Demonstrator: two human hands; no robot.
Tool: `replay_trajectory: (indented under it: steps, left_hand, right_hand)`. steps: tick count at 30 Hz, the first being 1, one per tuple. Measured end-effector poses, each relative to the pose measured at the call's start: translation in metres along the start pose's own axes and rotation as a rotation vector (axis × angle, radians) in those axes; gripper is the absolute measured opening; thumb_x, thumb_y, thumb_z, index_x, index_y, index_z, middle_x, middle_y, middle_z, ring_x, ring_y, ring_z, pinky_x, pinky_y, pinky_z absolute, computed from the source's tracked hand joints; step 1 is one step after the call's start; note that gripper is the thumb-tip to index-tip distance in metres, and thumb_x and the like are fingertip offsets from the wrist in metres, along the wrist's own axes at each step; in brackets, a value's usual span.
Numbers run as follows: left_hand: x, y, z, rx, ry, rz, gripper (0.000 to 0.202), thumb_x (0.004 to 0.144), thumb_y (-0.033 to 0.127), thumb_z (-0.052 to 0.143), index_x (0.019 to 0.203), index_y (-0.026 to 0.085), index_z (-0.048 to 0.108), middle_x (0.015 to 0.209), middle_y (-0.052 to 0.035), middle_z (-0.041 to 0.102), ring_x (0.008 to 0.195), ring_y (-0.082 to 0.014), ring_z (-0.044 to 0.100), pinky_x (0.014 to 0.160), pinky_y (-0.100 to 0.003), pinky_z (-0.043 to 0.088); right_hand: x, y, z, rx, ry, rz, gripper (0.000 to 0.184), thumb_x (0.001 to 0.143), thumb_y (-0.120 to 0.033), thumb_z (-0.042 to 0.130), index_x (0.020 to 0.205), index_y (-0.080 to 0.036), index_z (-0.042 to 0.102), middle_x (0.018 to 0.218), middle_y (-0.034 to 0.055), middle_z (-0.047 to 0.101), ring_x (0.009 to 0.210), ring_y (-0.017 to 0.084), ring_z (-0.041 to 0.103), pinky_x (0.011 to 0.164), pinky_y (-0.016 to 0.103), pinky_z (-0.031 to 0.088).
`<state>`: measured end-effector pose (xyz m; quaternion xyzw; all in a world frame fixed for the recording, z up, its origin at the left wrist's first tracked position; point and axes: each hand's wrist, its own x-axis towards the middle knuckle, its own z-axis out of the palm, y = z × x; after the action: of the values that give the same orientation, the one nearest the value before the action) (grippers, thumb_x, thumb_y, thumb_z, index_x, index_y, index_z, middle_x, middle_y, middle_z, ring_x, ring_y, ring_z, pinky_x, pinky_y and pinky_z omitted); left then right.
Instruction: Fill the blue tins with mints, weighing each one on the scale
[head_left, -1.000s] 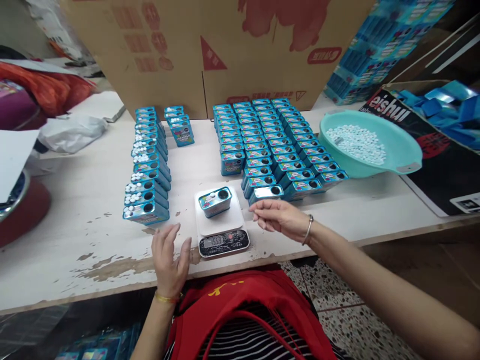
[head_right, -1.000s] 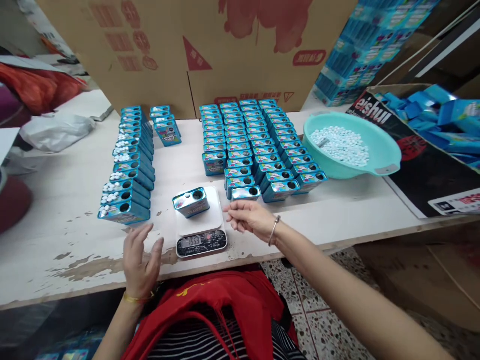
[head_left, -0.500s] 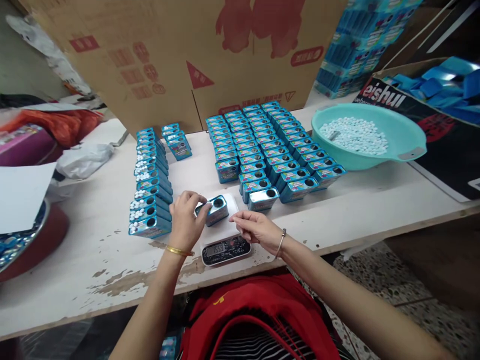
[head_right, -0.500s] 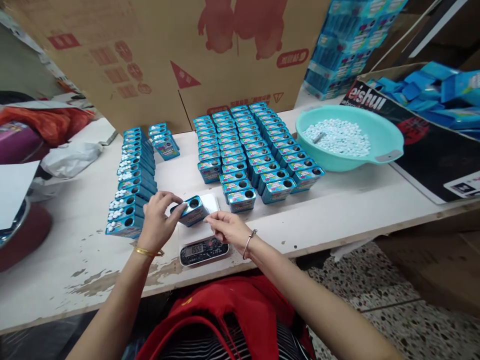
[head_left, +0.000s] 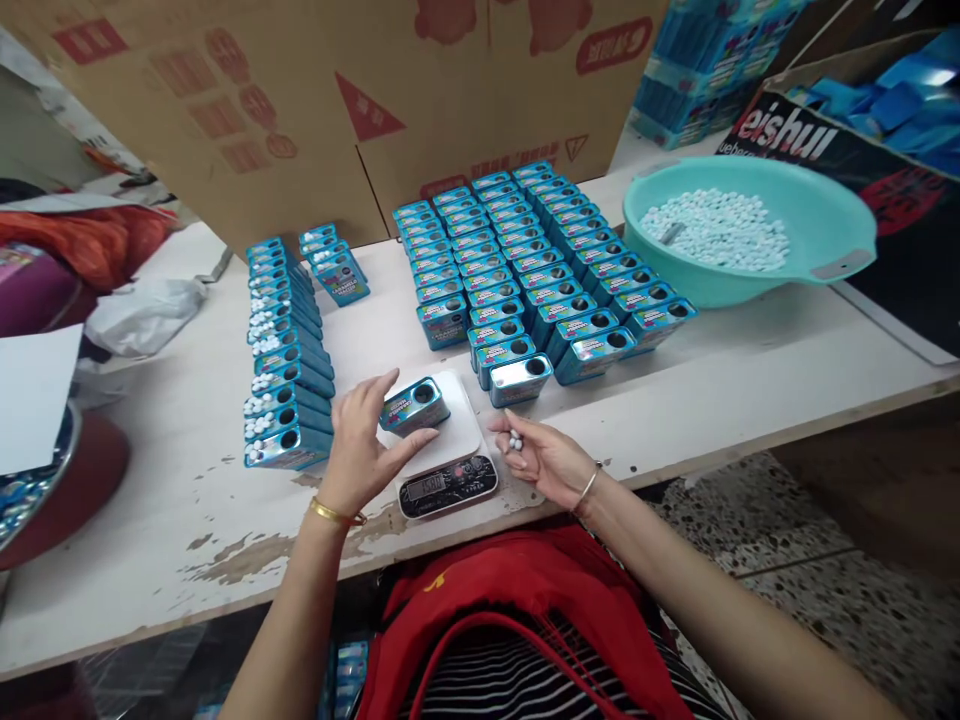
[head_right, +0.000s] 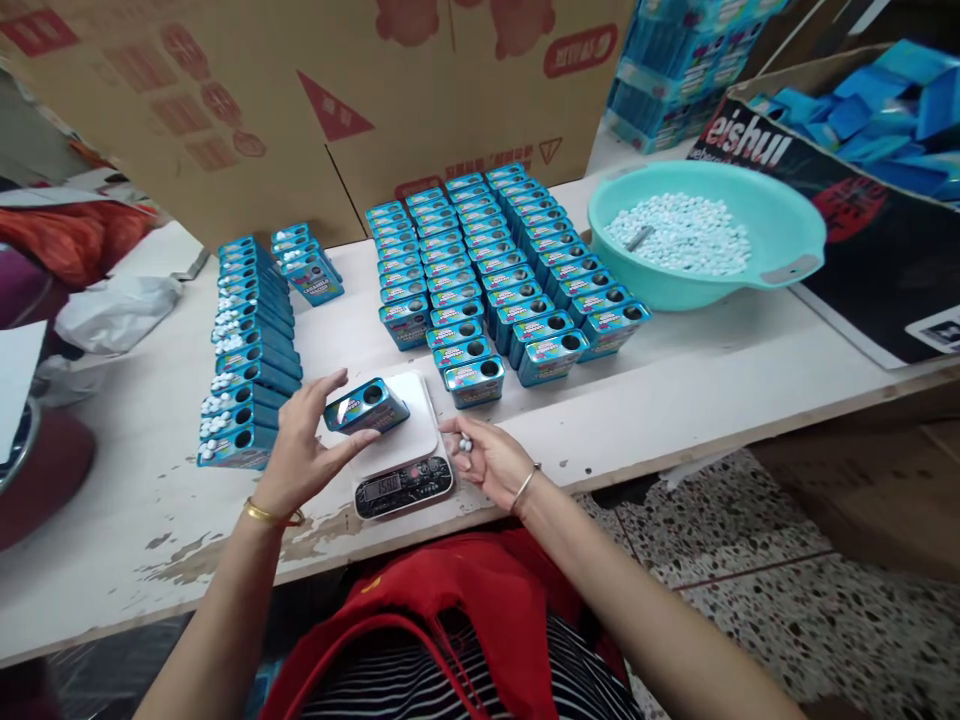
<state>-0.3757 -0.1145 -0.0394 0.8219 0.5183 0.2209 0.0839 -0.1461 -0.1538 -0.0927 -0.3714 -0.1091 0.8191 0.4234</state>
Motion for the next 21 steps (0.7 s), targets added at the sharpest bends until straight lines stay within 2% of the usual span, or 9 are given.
replay_trajectory:
  steps: [3, 9, 13, 17, 19, 21]
  left_hand:
    - [-0.004, -0.007, 0.003, -0.044, -0.055, -0.004, 0.073, 0.075, 0.056, 0.063, 0.134, 0.022, 0.037, 0.123, -0.0097, 0.055, 0.115, -0.0249, 0.050, 0.099, -0.042, 0.034]
    - [-0.006, -0.014, -0.002, -0.199, 0.094, -0.093, 0.048, 0.087, 0.043, 0.051, 0.128, 0.020, 0.045, 0.114, -0.0082, 0.060, 0.106, -0.0194, 0.056, 0.095, -0.038, 0.042]
    - [-0.008, -0.018, -0.007, -0.235, 0.134, -0.149, 0.040, 0.091, 0.039, 0.045, 0.125, 0.019, 0.049, 0.112, -0.0077, 0.060, 0.104, -0.0183, 0.057, 0.094, -0.036, 0.043]
    - [-0.008, -0.017, -0.005, -0.226, 0.110, -0.106, 0.038, 0.090, 0.039, 0.046, 0.123, 0.020, 0.049, 0.111, -0.0073, 0.060, 0.104, -0.0183, 0.056, 0.093, -0.036, 0.043]
    - [-0.006, -0.015, -0.001, -0.197, 0.070, -0.058, 0.044, 0.087, 0.042, 0.052, 0.125, 0.020, 0.046, 0.112, -0.0074, 0.059, 0.105, -0.0193, 0.055, 0.093, -0.037, 0.042]
    - [-0.003, -0.013, 0.002, -0.128, -0.020, -0.008, 0.051, 0.083, 0.044, 0.058, 0.126, 0.021, 0.045, 0.111, -0.0074, 0.058, 0.102, -0.0205, 0.055, 0.090, -0.037, 0.043]
  right_hand:
    - [-0.002, 0.003, -0.023, -0.008, 0.109, -0.011, 0.030, 0.074, -0.042, 0.068, 0.084, -0.014, 0.061, 0.061, -0.0042, 0.050, 0.041, 0.002, 0.035, 0.036, 0.017, 0.014]
    - [-0.008, 0.013, -0.050, -0.022, 0.225, -0.062, 0.030, 0.070, -0.040, 0.071, 0.085, -0.016, 0.062, 0.062, -0.0047, 0.051, 0.041, 0.003, 0.035, 0.035, 0.017, 0.012]
    - [-0.008, 0.018, -0.054, -0.054, 0.226, -0.100, 0.034, 0.068, -0.043, 0.073, 0.085, -0.016, 0.063, 0.060, -0.0056, 0.050, 0.039, 0.002, 0.033, 0.035, 0.017, 0.011]
    - [-0.006, 0.019, -0.053, -0.083, 0.236, -0.110, 0.037, 0.066, -0.045, 0.074, 0.084, -0.015, 0.062, 0.058, -0.0063, 0.049, 0.038, 0.001, 0.031, 0.035, 0.017, 0.010]
    - [-0.005, 0.019, -0.052, -0.087, 0.239, -0.114, 0.037, 0.065, -0.046, 0.074, 0.084, -0.015, 0.062, 0.058, -0.0063, 0.049, 0.038, 0.001, 0.031, 0.035, 0.017, 0.010]
    - [-0.005, 0.020, -0.051, -0.092, 0.242, -0.116, 0.038, 0.064, -0.046, 0.074, 0.083, -0.015, 0.062, 0.058, -0.0060, 0.049, 0.038, 0.001, 0.031, 0.035, 0.017, 0.010]
